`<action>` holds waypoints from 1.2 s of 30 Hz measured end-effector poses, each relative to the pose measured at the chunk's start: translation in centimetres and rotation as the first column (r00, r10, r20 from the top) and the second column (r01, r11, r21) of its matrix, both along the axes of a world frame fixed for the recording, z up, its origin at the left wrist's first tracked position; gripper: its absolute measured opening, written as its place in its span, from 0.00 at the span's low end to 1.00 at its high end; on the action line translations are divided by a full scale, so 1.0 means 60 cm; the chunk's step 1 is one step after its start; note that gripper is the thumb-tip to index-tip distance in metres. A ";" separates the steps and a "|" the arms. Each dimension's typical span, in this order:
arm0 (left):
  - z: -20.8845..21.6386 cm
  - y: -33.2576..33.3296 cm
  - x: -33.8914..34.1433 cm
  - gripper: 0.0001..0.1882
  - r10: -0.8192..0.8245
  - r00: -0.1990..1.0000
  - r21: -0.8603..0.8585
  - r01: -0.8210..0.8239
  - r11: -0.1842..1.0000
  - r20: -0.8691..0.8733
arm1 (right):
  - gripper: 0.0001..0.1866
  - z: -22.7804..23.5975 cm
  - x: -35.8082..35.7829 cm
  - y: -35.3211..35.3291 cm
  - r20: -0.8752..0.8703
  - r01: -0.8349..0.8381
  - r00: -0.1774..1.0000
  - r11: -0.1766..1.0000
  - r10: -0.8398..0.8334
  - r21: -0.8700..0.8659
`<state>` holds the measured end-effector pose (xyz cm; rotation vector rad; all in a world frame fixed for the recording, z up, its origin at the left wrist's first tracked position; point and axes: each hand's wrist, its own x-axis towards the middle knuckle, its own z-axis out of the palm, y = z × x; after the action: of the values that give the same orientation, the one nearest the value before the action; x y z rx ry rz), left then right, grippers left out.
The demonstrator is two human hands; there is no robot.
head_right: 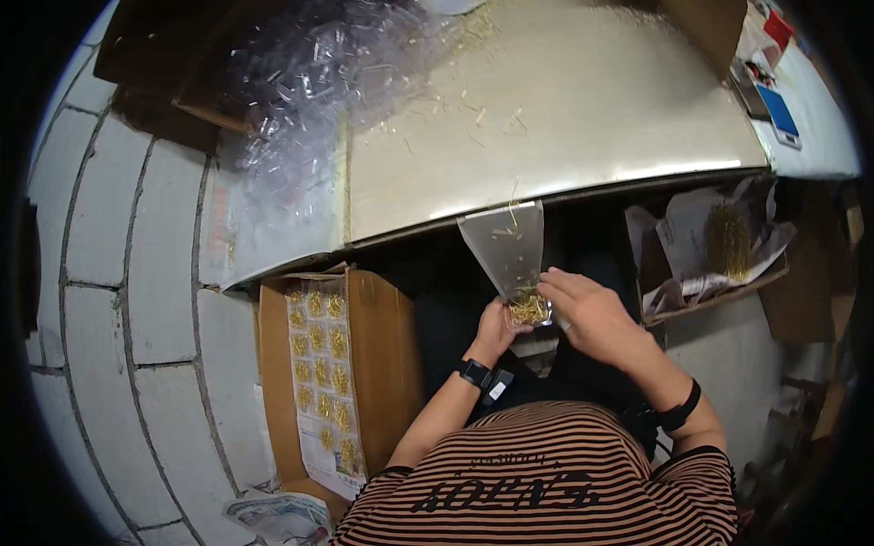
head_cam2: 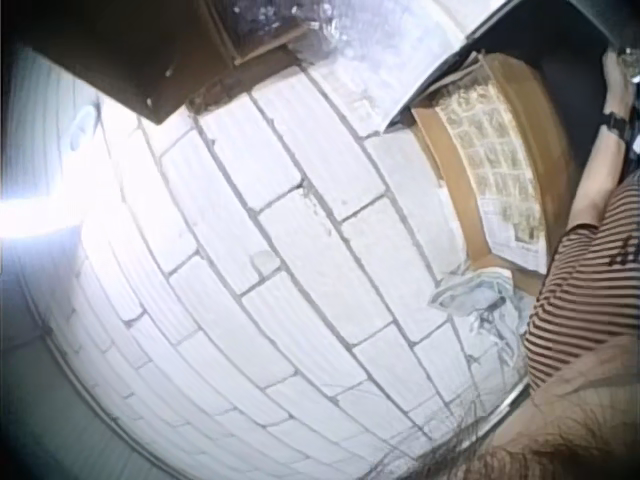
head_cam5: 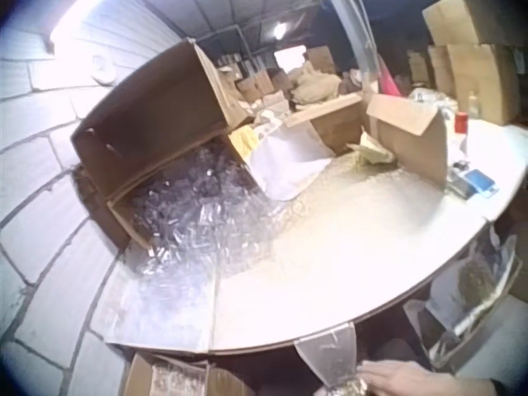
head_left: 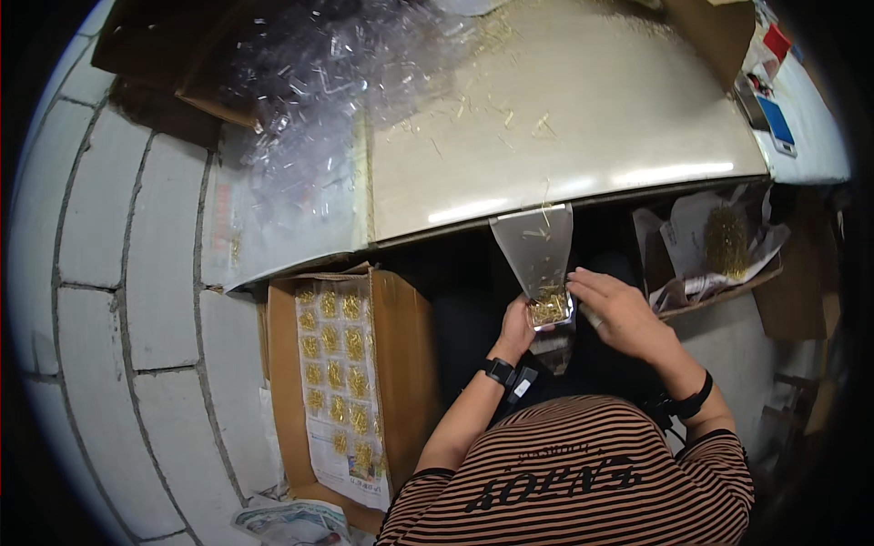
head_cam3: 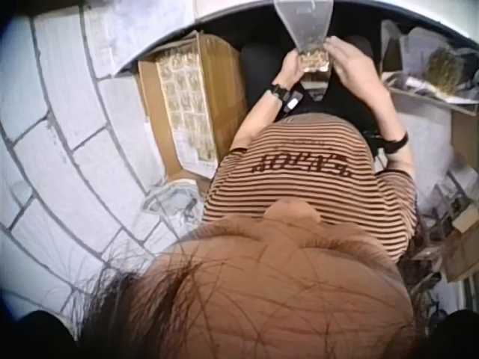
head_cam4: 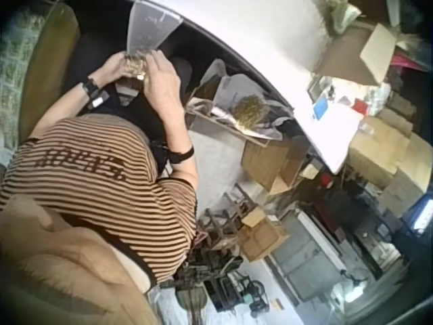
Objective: Sorting small metal items from a table into clear plastic containers and organizing them into a cardboard box.
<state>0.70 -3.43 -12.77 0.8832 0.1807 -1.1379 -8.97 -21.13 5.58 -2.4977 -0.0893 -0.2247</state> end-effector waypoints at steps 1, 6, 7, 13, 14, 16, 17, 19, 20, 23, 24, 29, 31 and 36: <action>-0.007 0.005 -0.004 0.22 0.015 1.000 -0.008 -0.015 1.000 -0.012 | 0.21 -0.007 -0.013 -0.005 -0.036 0.022 0.999 0.999 -0.021 0.024; 0.005 0.016 -0.006 0.21 0.030 0.997 -0.018 -0.032 0.999 -0.076 | 0.19 -0.038 -0.051 -0.016 -0.152 0.112 0.984 0.981 -0.088 0.158; 0.007 0.017 -0.008 0.21 0.026 0.997 -0.016 -0.027 1.000 -0.078 | 0.19 -0.043 -0.055 -0.014 -0.154 0.117 0.984 0.980 -0.093 0.159; 0.032 0.051 -0.013 0.18 -0.075 0.997 -0.070 0.074 0.995 -0.018 | 0.17 -0.067 -0.061 0.002 -0.167 0.068 0.985 0.980 -0.036 0.189; 0.042 0.056 -0.016 0.17 -0.067 0.998 -0.069 0.068 0.995 0.011 | 0.18 -0.068 -0.061 0.003 -0.181 0.072 0.983 0.972 -0.031 0.226; 0.061 0.061 -0.018 0.17 -0.082 0.993 -0.033 0.085 0.996 0.084 | 0.19 -0.066 -0.052 0.008 -0.195 0.085 0.980 0.960 -0.033 0.268; 0.080 0.057 -0.020 0.17 -0.092 0.992 -0.027 0.094 0.995 0.082 | 0.21 -0.058 -0.042 0.020 -0.108 0.057 0.994 0.974 -0.034 0.221; 0.115 0.045 -0.023 0.17 -0.101 0.984 0.003 0.102 0.995 0.149 | 0.24 -0.052 -0.034 0.044 -0.023 0.050 0.999 0.984 -0.047 0.173; 0.135 0.041 -0.022 0.18 -0.084 0.987 -0.025 0.088 0.996 0.134 | 0.26 -0.058 -0.026 0.054 0.010 -0.031 0.999 0.998 0.030 0.050; 0.151 0.020 -0.023 0.18 0.125 0.977 -0.022 -0.123 0.992 0.173 | 0.31 -0.066 -0.020 0.069 0.041 -0.129 0.990 0.986 0.133 -0.106; 0.154 0.018 -0.024 0.18 0.158 0.969 -0.047 -0.152 0.987 0.191 | 0.31 -0.061 -0.020 0.069 0.058 -0.124 0.989 0.982 0.133 -0.140; 0.191 -0.011 -0.026 0.17 0.188 0.964 -0.112 -0.169 0.979 0.188 | 0.30 -0.042 -0.024 0.075 0.139 -0.033 0.988 0.977 0.063 -0.210; 0.182 -0.015 -0.030 0.16 0.221 0.916 -0.080 -0.206 0.975 0.334 | 0.29 -0.041 -0.025 0.073 0.140 -0.021 0.989 0.989 0.042 -0.146; 0.192 -0.030 -0.039 0.15 0.185 0.927 -0.054 -0.178 0.983 0.326 | 0.26 -0.048 -0.036 0.069 0.162 0.042 0.986 0.998 -0.033 -0.052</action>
<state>-1.63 -5.23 -1.24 1.0010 -0.0275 -0.8040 -11.12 -17.01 2.70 -2.5346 -0.1165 -0.4450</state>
